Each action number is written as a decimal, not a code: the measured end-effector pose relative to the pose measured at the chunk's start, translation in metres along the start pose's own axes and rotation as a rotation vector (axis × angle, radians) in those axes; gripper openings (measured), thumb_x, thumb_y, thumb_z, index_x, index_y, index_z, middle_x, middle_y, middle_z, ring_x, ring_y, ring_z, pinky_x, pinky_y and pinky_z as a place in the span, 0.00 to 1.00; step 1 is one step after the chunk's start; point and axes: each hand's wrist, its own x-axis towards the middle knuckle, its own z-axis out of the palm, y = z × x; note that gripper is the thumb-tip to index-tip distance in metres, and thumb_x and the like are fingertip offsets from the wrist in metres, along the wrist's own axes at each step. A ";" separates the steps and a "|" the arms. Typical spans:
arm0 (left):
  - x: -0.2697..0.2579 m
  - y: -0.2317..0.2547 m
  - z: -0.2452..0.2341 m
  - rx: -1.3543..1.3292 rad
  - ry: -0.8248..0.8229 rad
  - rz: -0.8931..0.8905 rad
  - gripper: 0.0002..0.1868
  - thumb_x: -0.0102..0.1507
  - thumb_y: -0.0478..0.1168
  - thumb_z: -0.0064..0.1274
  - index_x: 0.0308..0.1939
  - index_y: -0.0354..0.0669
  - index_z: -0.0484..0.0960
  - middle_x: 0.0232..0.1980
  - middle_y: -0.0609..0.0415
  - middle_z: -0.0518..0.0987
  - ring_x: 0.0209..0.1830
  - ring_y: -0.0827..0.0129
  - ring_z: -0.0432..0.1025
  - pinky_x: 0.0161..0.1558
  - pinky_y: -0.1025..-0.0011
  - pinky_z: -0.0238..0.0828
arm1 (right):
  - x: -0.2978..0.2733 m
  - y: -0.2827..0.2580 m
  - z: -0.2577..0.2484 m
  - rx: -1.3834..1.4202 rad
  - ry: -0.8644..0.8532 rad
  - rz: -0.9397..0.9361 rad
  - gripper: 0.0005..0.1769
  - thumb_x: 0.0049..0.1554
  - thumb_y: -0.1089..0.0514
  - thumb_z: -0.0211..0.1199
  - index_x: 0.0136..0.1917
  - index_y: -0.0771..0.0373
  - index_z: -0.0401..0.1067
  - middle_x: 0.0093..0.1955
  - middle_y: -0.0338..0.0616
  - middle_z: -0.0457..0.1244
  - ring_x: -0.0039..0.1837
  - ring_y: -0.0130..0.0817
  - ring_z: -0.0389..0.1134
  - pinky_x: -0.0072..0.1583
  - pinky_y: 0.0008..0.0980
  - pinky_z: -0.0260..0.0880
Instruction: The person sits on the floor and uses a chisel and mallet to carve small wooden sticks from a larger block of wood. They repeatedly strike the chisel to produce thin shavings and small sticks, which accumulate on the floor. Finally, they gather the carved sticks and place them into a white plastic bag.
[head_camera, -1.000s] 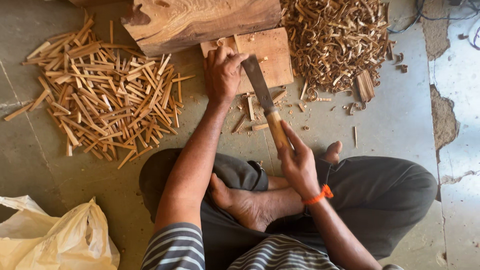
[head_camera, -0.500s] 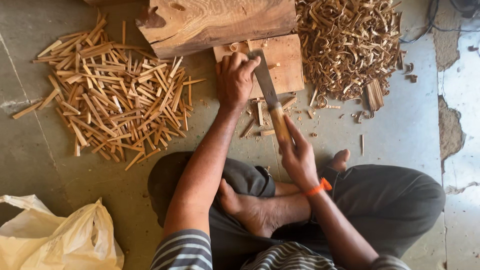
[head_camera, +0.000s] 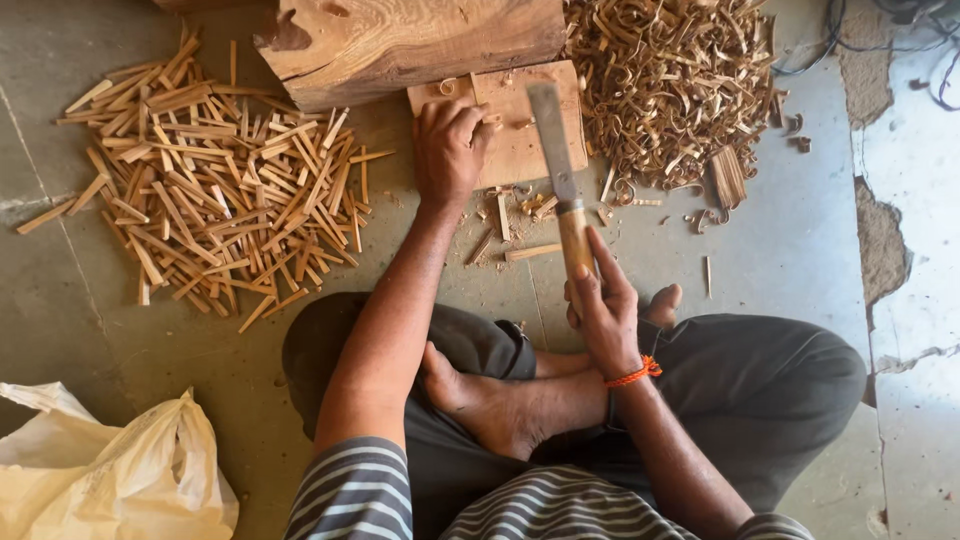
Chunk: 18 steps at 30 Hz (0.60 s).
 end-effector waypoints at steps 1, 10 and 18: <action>0.002 -0.001 0.002 -0.017 0.016 0.016 0.15 0.60 0.43 0.70 0.47 0.45 0.86 0.53 0.58 0.81 0.54 0.62 0.71 0.58 0.61 0.68 | 0.002 0.000 0.000 -0.010 0.007 0.010 0.34 0.65 0.53 0.56 0.82 0.58 0.55 0.34 0.33 0.59 0.31 0.17 0.56 0.33 0.20 0.58; 0.002 -0.001 0.003 0.004 0.061 0.007 0.14 0.58 0.36 0.67 0.47 0.54 0.89 0.46 0.60 0.79 0.49 0.64 0.70 0.54 0.62 0.68 | -0.002 -0.014 0.008 -0.270 -0.057 -0.047 0.31 0.64 0.56 0.58 0.79 0.58 0.62 0.39 0.32 0.62 0.39 0.17 0.59 0.40 0.21 0.62; -0.001 0.019 -0.014 0.033 0.067 -0.037 0.15 0.56 0.36 0.67 0.44 0.60 0.88 0.41 0.62 0.74 0.47 0.62 0.68 0.50 0.59 0.64 | 0.035 -0.006 0.036 -0.353 -0.012 0.006 0.28 0.65 0.57 0.56 0.78 0.57 0.63 0.36 0.32 0.61 0.36 0.19 0.58 0.38 0.23 0.61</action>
